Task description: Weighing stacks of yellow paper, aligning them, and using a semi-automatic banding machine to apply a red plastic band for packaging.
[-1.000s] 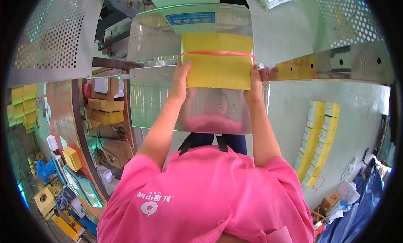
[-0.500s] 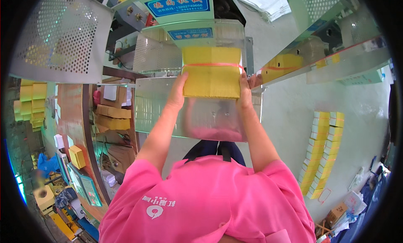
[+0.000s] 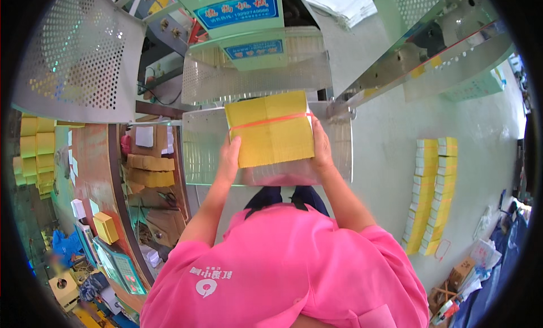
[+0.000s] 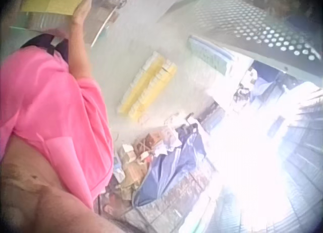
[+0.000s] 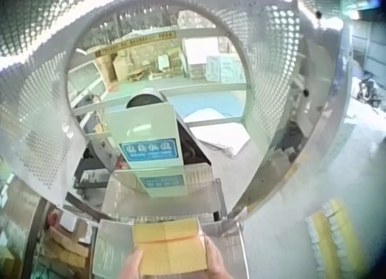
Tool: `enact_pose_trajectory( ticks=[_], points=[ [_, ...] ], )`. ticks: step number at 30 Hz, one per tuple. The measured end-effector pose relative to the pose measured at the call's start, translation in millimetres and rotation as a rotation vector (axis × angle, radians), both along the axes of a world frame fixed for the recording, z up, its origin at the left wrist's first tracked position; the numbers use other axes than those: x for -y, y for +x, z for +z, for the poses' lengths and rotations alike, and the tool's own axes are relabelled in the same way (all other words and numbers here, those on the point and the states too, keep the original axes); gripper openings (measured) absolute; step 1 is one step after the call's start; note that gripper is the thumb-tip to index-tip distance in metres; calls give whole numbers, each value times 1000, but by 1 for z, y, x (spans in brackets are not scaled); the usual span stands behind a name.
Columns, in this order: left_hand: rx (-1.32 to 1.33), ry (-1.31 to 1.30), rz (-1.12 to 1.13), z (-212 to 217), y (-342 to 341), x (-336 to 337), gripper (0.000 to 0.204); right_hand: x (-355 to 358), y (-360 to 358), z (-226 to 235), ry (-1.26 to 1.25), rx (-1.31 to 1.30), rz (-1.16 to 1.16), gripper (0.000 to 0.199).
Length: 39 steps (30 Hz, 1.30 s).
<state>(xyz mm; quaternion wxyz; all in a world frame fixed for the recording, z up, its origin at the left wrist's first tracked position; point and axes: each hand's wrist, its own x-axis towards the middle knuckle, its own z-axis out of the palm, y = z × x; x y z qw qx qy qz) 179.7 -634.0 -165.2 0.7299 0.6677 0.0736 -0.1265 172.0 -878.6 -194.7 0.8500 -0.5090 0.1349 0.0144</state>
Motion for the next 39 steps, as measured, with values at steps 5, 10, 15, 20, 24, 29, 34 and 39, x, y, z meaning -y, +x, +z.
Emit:
enact_pose_trajectory(
  ticks=[5,10,15,20,24,29,34,39],
  points=[
    [221,545,-142,-7,-14,-39,47,-18,-27,7,-356,-41,-52,46],
    [91,440,-123,-7,-8,-67,38,-1,-38,34,-1215,-87,96,28],
    [4,31,49,10,3,-61,26,8,-38,36,-1047,88,-77,17],
    [-87,-148,-22,-2,5,-64,17,5,-27,44,-1092,145,-58,12],
    [-86,-139,-31,1,6,-62,12,10,-22,46,-1182,184,54,10],
    [-24,-54,-62,1,5,-64,9,12,-31,53,-1065,162,82,10],
    [29,-36,-57,10,4,-57,11,7,-32,47,-952,167,-45,10],
    [60,45,-44,3,3,-61,14,13,-20,40,-1117,207,87,11]
  ],
)
